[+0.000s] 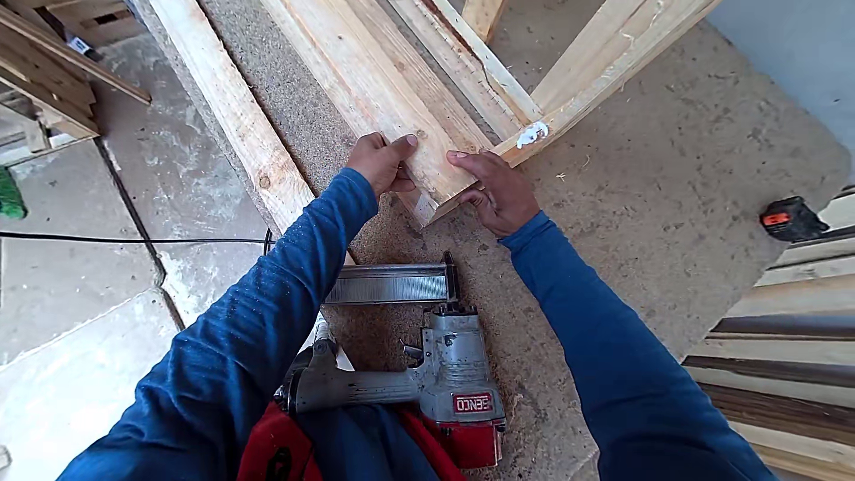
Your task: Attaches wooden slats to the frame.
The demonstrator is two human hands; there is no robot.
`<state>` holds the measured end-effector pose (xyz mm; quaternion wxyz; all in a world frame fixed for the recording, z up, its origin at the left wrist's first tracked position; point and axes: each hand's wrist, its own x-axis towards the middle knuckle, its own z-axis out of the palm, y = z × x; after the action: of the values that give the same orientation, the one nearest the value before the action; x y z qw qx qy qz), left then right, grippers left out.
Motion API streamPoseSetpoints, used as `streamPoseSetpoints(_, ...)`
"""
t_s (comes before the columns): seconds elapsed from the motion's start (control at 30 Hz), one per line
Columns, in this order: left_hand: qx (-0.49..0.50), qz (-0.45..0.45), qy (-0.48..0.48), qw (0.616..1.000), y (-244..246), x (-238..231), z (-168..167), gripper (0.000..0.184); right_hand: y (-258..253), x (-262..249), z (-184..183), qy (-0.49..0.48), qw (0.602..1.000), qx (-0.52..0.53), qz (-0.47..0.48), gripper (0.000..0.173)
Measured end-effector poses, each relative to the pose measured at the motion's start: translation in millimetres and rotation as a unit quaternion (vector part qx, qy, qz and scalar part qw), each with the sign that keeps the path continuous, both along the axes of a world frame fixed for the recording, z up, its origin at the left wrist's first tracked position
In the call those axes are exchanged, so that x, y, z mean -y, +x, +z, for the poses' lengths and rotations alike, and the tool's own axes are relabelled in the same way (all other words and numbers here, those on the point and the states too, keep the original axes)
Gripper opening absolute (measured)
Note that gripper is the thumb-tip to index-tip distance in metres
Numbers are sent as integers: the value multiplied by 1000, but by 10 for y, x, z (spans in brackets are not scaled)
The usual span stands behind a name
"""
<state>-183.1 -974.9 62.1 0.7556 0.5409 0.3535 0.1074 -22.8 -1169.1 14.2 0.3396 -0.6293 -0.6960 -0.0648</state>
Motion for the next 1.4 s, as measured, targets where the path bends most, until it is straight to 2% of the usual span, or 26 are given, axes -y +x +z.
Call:
streamPoseSetpoints(0.3, -7, -7, 7, 1000, 9, 11, 8, 33, -28, 9, -14, -14, 1000, -8, -8, 50)
streamPoseSetpoints(0.7, 6, -14, 8, 1000, -15, 14, 7, 26, -4, -11, -87, 16, 1000, -7, -5, 52)
streamPoseSetpoints(1.23, 43, -19, 32, 998, -32, 7, -98, 21, -12, -31, -137, 78, 996, -17, -32, 37)
streamPoseSetpoints(1.4, 54, -21, 29, 998, -45, -9, -127, 19, 7, -34, -153, 67, 997, -30, -14, 40)
